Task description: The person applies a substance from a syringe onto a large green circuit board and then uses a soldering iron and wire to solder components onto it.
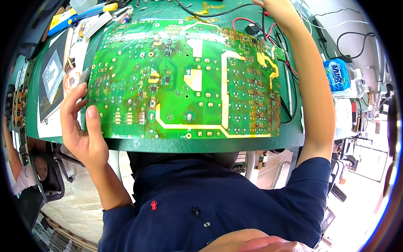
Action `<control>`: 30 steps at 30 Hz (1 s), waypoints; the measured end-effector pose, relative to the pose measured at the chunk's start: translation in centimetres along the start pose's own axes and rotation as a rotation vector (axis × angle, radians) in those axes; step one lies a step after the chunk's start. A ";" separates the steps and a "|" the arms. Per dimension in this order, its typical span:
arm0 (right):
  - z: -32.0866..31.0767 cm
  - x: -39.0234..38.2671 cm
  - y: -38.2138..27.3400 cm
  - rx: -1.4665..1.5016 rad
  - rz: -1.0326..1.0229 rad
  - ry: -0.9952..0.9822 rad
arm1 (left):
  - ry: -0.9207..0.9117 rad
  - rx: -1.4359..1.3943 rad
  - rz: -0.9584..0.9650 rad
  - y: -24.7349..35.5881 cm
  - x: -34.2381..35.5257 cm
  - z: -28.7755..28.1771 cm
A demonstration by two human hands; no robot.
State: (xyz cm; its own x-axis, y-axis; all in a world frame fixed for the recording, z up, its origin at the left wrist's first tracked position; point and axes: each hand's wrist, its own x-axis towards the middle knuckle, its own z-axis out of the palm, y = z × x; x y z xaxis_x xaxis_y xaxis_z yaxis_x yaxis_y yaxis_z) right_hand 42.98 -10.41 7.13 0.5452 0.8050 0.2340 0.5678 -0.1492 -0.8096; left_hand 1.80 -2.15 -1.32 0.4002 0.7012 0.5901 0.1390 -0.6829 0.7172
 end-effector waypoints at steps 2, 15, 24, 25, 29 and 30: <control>0.6 0.9 1.1 -0.030 -0.034 0.051 | -0.008 0.020 -0.003 0.0 0.1 -0.2; 1.6 7.2 3.5 -0.103 -0.075 0.229 | -0.037 0.048 -0.024 -0.2 0.0 -0.1; 0.3 12.2 7.7 -0.550 -0.153 0.451 | -0.055 0.117 0.017 -0.1 0.0 -0.3; 0.0 12.6 8.3 -0.640 -0.188 0.502 | -0.058 0.108 0.017 -0.2 -0.1 -0.2; -0.6 11.5 6.8 -0.615 -0.242 0.560 | -0.003 0.051 -0.048 0.1 -0.2 0.2; -1.4 11.7 6.8 -0.669 -0.306 0.594 | -0.008 0.044 -0.047 0.1 -0.2 0.3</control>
State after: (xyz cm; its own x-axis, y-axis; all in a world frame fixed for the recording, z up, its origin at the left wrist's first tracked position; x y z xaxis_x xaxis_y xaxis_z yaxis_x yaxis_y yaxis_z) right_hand 54.12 -2.83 5.10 0.4341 0.4671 0.7703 0.8737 -0.4267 -0.2336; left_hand 1.97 -2.39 -1.47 0.3994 0.7313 0.5529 0.1977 -0.6576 0.7270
